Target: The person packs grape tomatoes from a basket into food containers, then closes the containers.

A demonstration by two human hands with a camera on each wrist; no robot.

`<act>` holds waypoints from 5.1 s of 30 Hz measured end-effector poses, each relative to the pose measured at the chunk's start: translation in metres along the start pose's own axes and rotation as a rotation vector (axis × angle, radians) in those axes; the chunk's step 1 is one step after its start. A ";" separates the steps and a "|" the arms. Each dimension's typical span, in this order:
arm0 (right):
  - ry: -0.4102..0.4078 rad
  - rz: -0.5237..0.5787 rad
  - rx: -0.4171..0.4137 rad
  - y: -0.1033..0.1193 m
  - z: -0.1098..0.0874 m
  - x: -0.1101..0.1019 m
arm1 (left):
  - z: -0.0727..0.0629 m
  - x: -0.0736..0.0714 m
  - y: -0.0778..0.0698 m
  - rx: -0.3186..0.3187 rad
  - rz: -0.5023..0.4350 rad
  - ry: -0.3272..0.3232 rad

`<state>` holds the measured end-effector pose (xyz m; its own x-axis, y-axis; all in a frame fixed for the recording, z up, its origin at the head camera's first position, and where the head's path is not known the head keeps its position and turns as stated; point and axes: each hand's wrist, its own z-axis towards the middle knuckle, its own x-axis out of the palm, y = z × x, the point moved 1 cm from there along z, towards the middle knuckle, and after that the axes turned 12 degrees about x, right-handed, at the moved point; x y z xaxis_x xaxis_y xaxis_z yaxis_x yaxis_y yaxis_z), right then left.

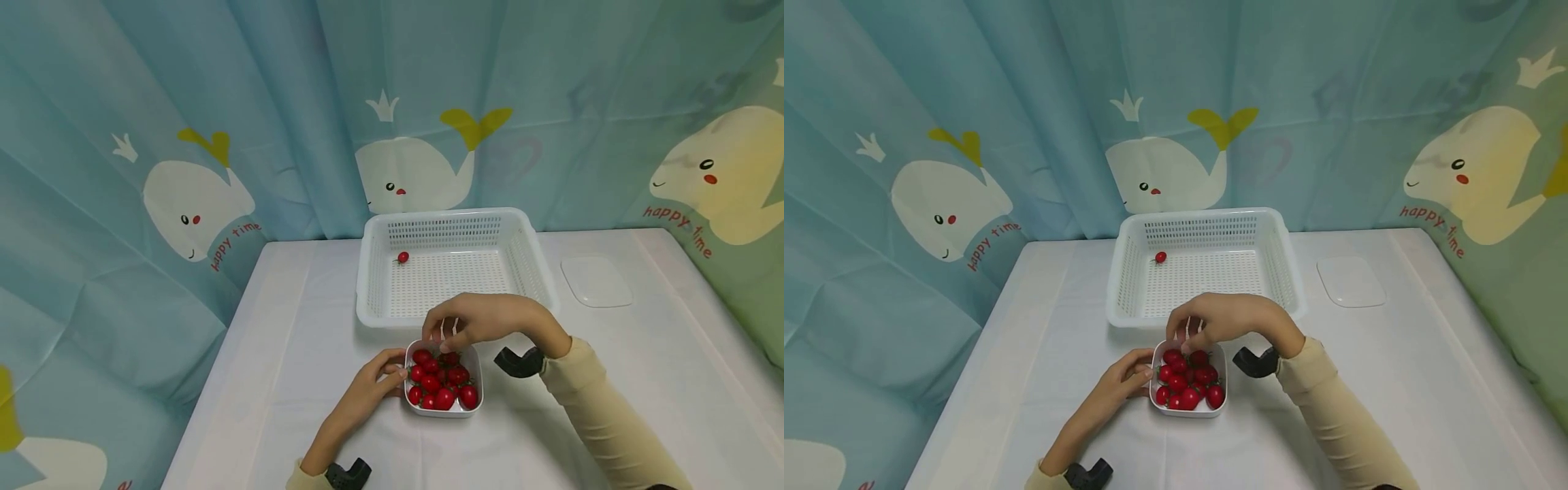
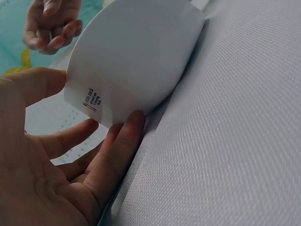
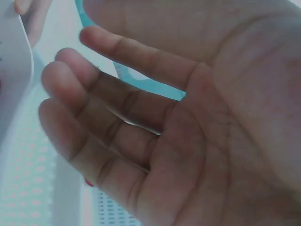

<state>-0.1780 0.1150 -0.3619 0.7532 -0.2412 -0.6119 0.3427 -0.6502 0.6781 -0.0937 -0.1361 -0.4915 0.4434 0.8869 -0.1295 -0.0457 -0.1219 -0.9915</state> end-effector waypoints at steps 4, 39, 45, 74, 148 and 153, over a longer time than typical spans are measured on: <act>0.001 -0.005 0.034 0.002 0.007 -0.020 | 0.001 0.000 0.002 -0.008 0.007 -0.008; -0.068 0.344 0.245 -0.035 0.120 -0.102 | 0.002 -0.004 0.002 -0.002 0.018 0.007; -0.107 0.352 0.268 -0.043 0.130 -0.102 | 0.004 -0.004 0.003 0.007 -0.002 0.008; -0.254 -0.063 0.271 -0.061 0.175 -0.064 | 0.004 -0.007 0.003 0.016 0.013 0.021; -0.219 0.195 -0.081 -0.026 -0.019 0.034 | 0.003 -0.001 0.004 0.020 0.026 0.035; -0.233 0.162 -0.106 -0.028 -0.017 0.046 | 0.004 -0.001 0.006 0.027 0.024 0.035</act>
<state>-0.1429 0.1343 -0.4016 0.6579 -0.5027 -0.5607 0.2940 -0.5140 0.8059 -0.0981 -0.1359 -0.4974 0.4728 0.8678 -0.1532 -0.0803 -0.1307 -0.9882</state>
